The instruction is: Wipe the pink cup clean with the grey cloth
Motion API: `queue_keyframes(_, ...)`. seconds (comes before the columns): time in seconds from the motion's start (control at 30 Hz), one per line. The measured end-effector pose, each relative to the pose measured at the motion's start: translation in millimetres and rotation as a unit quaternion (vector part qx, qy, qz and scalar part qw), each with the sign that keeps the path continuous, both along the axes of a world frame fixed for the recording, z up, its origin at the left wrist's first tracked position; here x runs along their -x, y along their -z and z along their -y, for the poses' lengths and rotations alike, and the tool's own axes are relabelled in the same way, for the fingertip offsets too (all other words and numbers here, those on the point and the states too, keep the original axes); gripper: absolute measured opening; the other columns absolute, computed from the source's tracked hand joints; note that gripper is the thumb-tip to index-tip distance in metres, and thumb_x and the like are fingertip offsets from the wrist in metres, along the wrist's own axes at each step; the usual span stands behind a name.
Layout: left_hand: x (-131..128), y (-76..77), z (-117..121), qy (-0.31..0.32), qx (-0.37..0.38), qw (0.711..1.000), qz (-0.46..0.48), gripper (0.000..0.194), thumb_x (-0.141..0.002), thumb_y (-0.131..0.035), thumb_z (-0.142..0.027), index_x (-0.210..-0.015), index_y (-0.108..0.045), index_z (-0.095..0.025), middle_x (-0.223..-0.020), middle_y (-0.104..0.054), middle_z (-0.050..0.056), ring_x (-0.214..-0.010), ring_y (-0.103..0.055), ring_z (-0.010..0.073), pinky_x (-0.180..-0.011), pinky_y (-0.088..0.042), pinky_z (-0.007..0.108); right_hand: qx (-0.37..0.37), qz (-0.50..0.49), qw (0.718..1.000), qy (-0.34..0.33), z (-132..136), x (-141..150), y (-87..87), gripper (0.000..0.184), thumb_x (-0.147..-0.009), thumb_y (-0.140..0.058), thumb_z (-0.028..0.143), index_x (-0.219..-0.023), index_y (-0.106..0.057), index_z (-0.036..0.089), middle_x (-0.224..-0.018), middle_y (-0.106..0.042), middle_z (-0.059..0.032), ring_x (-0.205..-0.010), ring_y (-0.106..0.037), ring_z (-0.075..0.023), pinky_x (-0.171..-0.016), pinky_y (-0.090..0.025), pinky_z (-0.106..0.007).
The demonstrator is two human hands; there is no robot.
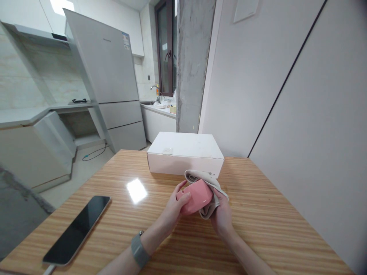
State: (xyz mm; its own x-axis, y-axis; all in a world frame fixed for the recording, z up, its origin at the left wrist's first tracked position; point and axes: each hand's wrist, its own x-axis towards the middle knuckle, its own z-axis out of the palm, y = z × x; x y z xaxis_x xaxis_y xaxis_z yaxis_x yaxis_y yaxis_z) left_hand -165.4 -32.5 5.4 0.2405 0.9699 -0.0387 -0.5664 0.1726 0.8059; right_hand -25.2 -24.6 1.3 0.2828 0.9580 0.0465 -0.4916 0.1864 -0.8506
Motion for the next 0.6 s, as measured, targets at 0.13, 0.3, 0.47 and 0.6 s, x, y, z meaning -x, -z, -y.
queue_keyframes(0.13, 0.5, 1.8, -1.9, -0.002, -0.032, 0.999, -0.007, 0.088, -0.065, -0.079, -0.043, -0.135, -0.034, -0.016, -0.108, -0.065, 0.013, -0.094, -0.063, 0.0229, -0.081, -0.048, 0.033, 0.011, 0.011, 1.000, 0.009, 0.9, 0.5, 1.4, 0.027, -0.069, -0.067, 0.041, -0.084, -0.075, 0.020, -0.081, -0.074, 0.0000, -0.077, -0.061, -0.0208, -0.071, -0.046, -0.030)
queue_keyframes(0.3, -2.0, 2.3, -0.6, -0.040, -0.048, 0.995, -0.074, 0.085, -0.063, -0.080, -0.038, -0.133, -0.037, -0.017, -0.104, -0.065, 0.011, -0.089, -0.063, 0.0210, -0.078, -0.049, 0.032, 0.007, 0.041, 0.999, 0.035, -0.7, 0.8, 12.2, 0.028, -0.072, -0.064, 0.043, -0.084, -0.074, 0.020, -0.090, -0.074, -0.0026, -0.095, -0.061, -0.0251, -0.085, -0.044, -0.035)
queue_keyframes(0.47, -3.1, 0.9, 0.7, -0.068, -0.043, 0.990, -0.112, 0.083, -0.063, -0.080, -0.038, -0.133, -0.037, -0.020, -0.102, -0.064, 0.009, -0.088, -0.063, 0.0203, -0.078, -0.050, 0.031, 0.026, 0.047, 0.998, 0.040, 1.1, 1.9, 12.5, 0.030, -0.069, -0.066, 0.047, -0.083, -0.075, 0.021, -0.089, -0.074, -0.0034, -0.096, -0.062, -0.0270, -0.088, -0.045, -0.039)
queue_keyframes(0.6, -2.2, -1.1, -1.1, -0.039, -0.036, 0.996, -0.075, 0.087, -0.065, -0.078, -0.041, -0.136, -0.034, -0.019, -0.099, -0.067, 0.009, -0.085, -0.064, 0.0207, -0.077, -0.050, 0.032, 0.022, 0.086, 0.995, 0.052, 6.5, 3.8, 0.7, 0.023, -0.065, -0.069, 0.042, -0.075, -0.076, 0.022, -0.088, -0.075, -0.0043, -0.099, -0.062, -0.0302, -0.098, -0.041, -0.043)
